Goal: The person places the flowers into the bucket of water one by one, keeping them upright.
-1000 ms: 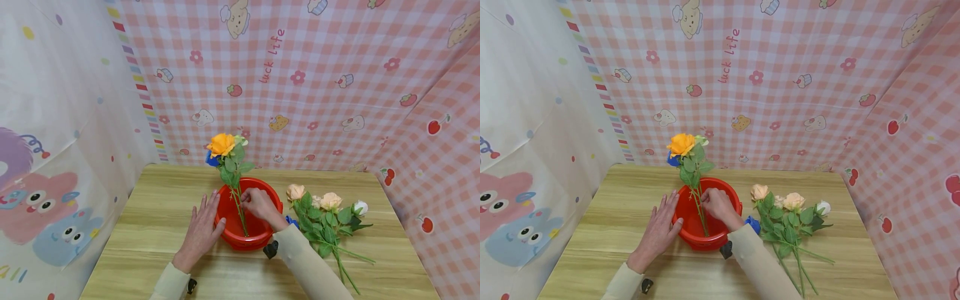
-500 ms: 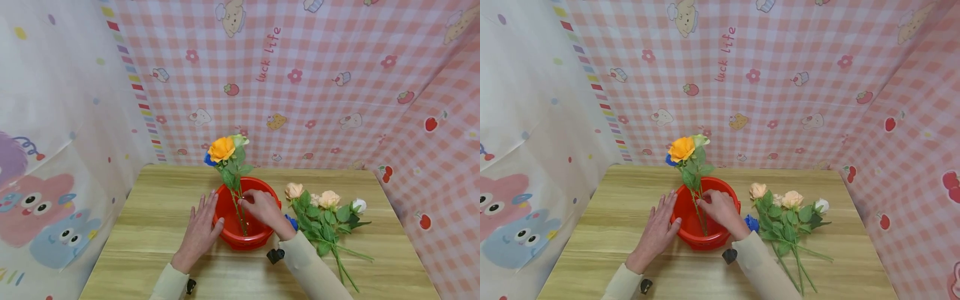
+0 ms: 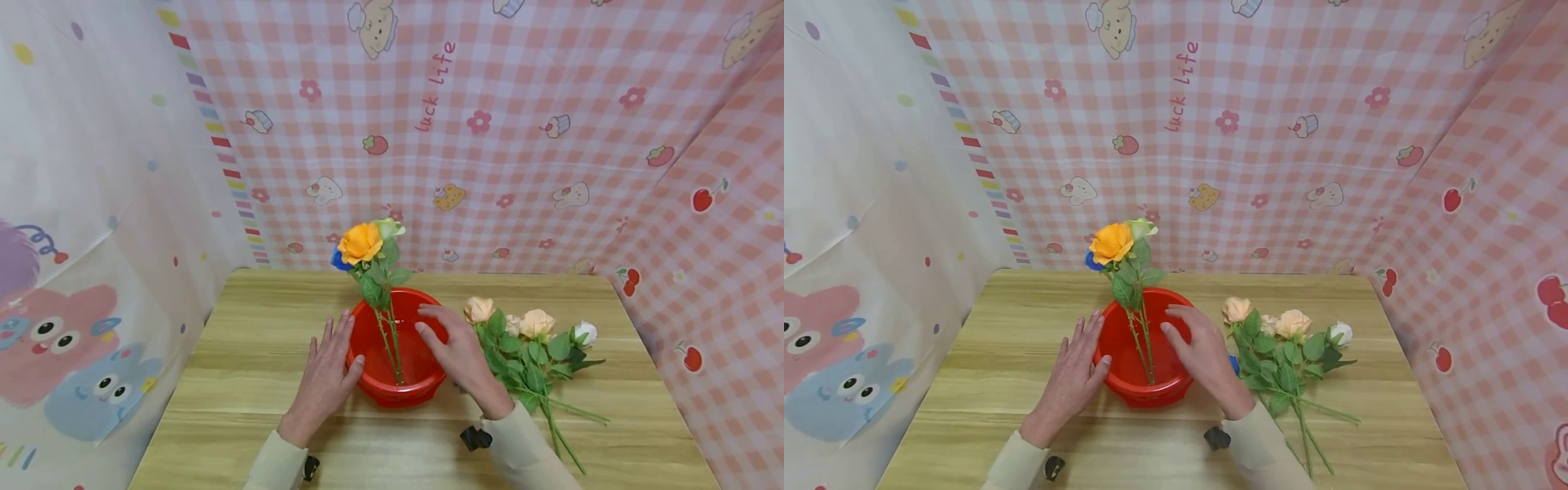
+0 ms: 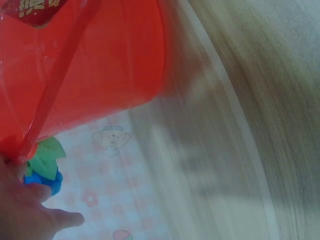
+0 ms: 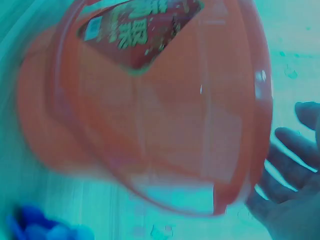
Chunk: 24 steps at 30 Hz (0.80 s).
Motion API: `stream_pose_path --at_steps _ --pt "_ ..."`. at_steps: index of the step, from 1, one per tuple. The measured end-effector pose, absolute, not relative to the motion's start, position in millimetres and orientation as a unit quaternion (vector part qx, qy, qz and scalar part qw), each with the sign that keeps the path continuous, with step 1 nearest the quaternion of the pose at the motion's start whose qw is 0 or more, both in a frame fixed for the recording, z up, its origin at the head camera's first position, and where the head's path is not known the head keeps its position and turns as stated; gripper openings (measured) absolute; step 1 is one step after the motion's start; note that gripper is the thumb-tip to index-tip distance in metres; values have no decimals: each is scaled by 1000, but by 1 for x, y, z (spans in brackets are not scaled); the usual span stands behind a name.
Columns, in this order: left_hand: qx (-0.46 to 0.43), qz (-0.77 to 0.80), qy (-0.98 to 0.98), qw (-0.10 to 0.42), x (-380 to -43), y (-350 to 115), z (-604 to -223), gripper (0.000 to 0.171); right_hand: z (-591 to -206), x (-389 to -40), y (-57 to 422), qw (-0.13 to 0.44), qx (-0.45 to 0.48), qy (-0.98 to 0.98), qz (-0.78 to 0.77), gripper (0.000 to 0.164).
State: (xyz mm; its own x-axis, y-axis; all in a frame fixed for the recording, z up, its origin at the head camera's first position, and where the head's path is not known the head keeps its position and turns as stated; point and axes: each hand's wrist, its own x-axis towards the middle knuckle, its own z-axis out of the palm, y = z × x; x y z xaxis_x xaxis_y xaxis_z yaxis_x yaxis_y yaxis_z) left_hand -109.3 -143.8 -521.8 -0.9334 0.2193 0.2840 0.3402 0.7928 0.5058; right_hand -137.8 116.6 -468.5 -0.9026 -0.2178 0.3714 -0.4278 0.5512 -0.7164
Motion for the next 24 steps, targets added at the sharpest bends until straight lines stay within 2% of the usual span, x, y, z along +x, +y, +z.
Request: stream_pose_path --at_steps 6,24 --pt "-149 -281 -942 109 -109 -143 -523 71 -472 -127 144 162 189 -851 463 31" --pt "-147 -285 -941 105 -109 -143 -522 71 -483 -110 223 154 143 -833 512 25"
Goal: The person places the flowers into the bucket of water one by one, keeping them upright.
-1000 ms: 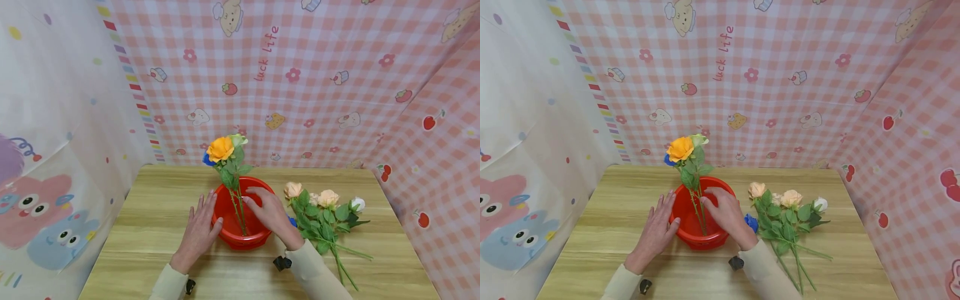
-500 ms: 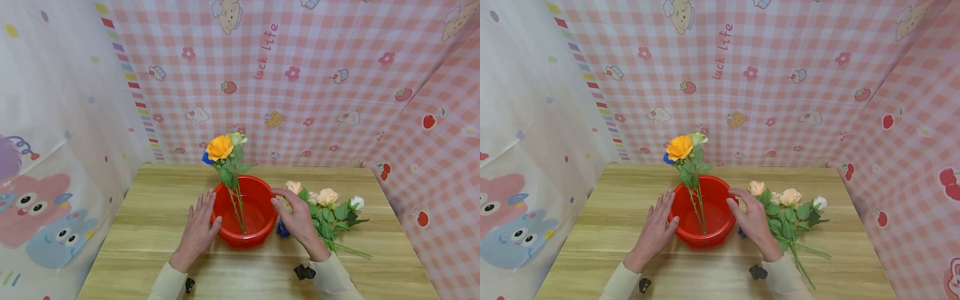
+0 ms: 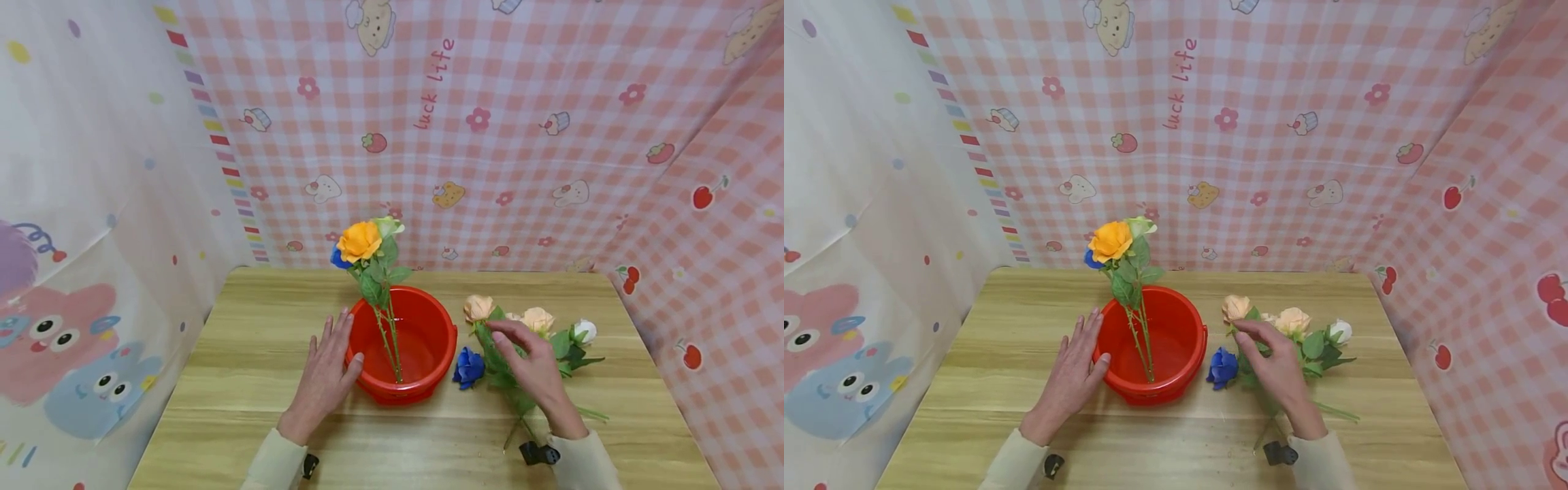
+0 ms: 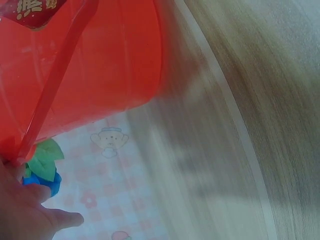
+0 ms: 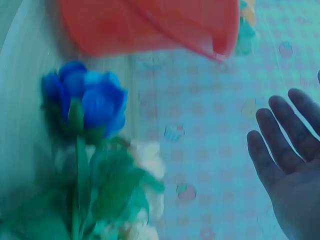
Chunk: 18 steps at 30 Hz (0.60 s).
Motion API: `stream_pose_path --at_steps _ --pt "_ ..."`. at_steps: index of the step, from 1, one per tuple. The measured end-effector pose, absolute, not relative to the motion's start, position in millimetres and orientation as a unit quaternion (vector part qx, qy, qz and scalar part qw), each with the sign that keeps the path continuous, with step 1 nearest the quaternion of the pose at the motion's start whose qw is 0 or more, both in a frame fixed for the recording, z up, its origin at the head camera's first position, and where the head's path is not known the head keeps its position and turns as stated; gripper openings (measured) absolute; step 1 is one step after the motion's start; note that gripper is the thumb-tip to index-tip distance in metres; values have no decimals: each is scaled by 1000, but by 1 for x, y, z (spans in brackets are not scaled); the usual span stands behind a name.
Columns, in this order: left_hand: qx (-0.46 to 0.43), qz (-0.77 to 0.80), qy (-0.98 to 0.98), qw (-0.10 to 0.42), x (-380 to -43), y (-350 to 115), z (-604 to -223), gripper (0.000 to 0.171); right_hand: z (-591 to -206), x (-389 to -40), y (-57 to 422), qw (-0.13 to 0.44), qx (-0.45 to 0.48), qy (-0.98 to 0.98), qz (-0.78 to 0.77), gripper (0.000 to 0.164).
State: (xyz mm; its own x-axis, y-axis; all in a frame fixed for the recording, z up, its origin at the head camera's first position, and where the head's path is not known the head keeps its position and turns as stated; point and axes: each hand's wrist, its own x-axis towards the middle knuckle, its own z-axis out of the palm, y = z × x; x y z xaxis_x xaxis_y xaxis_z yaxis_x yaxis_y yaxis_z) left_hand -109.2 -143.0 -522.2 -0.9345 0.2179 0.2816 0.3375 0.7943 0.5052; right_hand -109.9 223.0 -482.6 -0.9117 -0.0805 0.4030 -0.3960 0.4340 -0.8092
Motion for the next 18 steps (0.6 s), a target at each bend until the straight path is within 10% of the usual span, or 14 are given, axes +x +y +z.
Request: stream_pose_path --at_steps 18 --pt "-142 -295 -940 98 -110 -143 -523 70 -502 -99 302 93 82 -794 595 29"
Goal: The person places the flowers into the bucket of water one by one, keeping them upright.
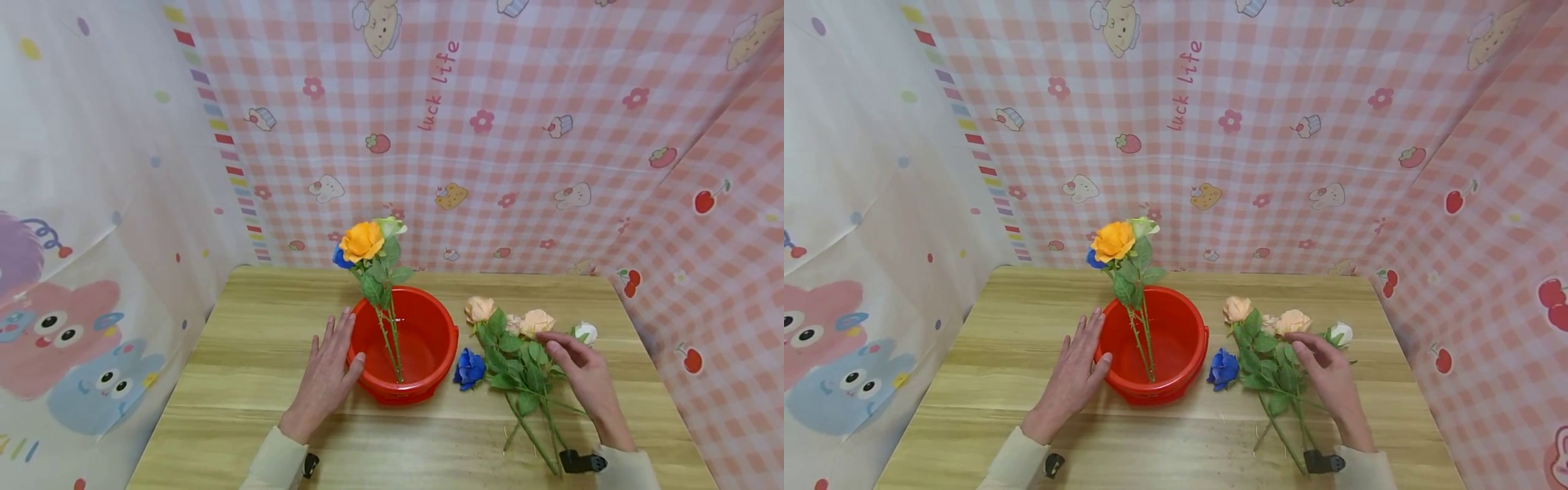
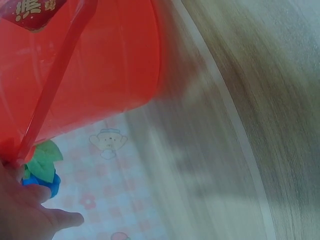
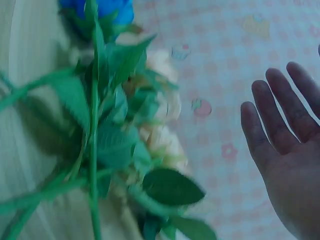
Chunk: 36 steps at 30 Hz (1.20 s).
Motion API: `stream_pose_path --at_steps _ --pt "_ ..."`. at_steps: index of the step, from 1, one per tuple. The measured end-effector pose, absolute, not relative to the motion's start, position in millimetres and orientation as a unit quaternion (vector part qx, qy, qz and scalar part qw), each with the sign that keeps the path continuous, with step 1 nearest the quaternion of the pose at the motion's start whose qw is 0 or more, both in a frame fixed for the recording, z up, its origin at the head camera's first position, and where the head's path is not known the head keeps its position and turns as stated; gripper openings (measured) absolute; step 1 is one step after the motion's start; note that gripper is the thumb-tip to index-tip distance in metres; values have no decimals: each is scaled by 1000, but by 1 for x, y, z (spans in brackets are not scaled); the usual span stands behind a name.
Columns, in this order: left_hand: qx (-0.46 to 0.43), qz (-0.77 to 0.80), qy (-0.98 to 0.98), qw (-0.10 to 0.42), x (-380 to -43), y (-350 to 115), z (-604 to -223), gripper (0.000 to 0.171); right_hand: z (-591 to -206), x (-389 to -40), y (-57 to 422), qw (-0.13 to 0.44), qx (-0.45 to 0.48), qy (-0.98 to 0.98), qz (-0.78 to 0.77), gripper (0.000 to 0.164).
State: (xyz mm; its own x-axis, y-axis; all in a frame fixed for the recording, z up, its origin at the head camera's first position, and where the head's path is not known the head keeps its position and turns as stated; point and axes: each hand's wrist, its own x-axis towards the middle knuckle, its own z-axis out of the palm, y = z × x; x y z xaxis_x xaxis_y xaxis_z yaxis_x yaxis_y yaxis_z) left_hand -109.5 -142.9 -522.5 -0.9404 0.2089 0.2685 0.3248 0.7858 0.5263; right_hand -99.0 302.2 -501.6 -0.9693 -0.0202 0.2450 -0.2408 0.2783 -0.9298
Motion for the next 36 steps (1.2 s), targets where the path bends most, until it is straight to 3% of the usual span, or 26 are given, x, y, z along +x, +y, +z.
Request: stream_pose_path --at_steps 12,19,30,36 --pt "-145 -295 -938 107 -108 -143 -525 71 -518 -97 339 -20 24 -828 561 42" --pt "-144 -301 -936 110 -108 -143 -526 70 -525 -99 357 -88 38 -848 521 40" --pt "-141 -302 -937 103 -108 -141 -527 72 -526 -95 377 -118 18 -841 529 43" --pt "-141 -306 -936 105 -109 -141 -525 71 -533 -91 385 -167 8 -828 536 41"
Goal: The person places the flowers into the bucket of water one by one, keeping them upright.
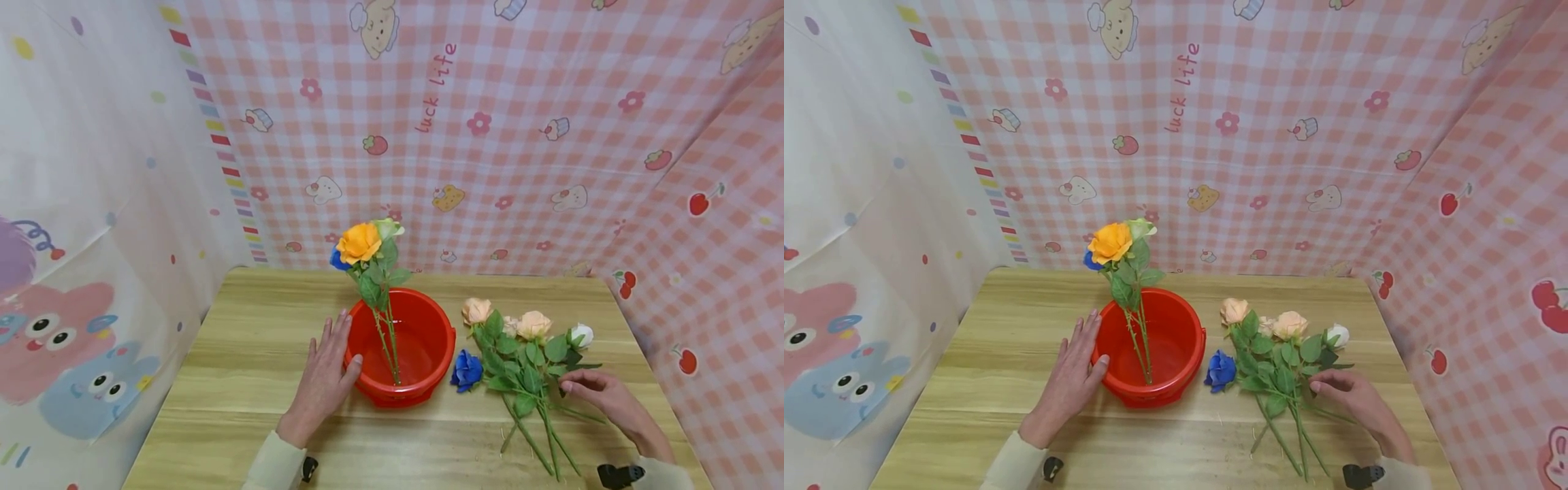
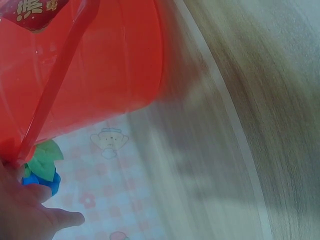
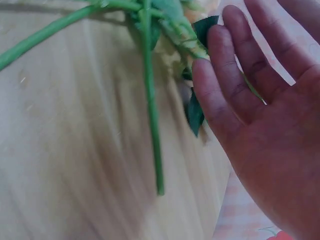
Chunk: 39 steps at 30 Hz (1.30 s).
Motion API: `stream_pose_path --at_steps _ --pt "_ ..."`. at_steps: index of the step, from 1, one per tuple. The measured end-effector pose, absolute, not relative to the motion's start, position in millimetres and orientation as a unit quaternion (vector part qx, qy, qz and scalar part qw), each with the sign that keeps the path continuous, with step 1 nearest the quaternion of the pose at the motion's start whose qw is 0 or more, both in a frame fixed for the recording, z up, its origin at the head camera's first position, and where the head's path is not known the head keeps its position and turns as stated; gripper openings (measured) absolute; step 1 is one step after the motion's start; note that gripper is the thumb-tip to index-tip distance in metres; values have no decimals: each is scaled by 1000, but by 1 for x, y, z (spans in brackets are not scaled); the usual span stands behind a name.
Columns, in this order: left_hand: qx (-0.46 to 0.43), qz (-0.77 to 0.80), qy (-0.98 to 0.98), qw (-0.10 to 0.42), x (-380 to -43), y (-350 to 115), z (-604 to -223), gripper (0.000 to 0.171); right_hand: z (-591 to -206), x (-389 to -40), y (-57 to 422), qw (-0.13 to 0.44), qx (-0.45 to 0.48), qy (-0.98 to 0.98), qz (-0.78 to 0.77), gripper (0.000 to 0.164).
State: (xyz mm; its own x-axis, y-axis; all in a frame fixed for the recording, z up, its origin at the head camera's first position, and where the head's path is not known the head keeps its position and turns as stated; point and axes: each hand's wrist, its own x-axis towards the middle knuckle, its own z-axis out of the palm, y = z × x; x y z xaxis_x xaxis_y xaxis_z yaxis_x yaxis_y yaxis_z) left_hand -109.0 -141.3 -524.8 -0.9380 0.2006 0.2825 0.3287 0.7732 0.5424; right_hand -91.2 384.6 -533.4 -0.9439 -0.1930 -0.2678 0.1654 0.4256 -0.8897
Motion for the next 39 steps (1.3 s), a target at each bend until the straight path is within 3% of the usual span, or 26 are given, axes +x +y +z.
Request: stream_pose_path --at_steps 18,39 --pt "-141 -299 -938 102 -109 -142 -526 72 -562 -97 388 254 -100 823 -499 35" --pt "-140 -302 -937 105 -109 -142 -525 72 -566 -104 384 246 -141 836 -471 23"
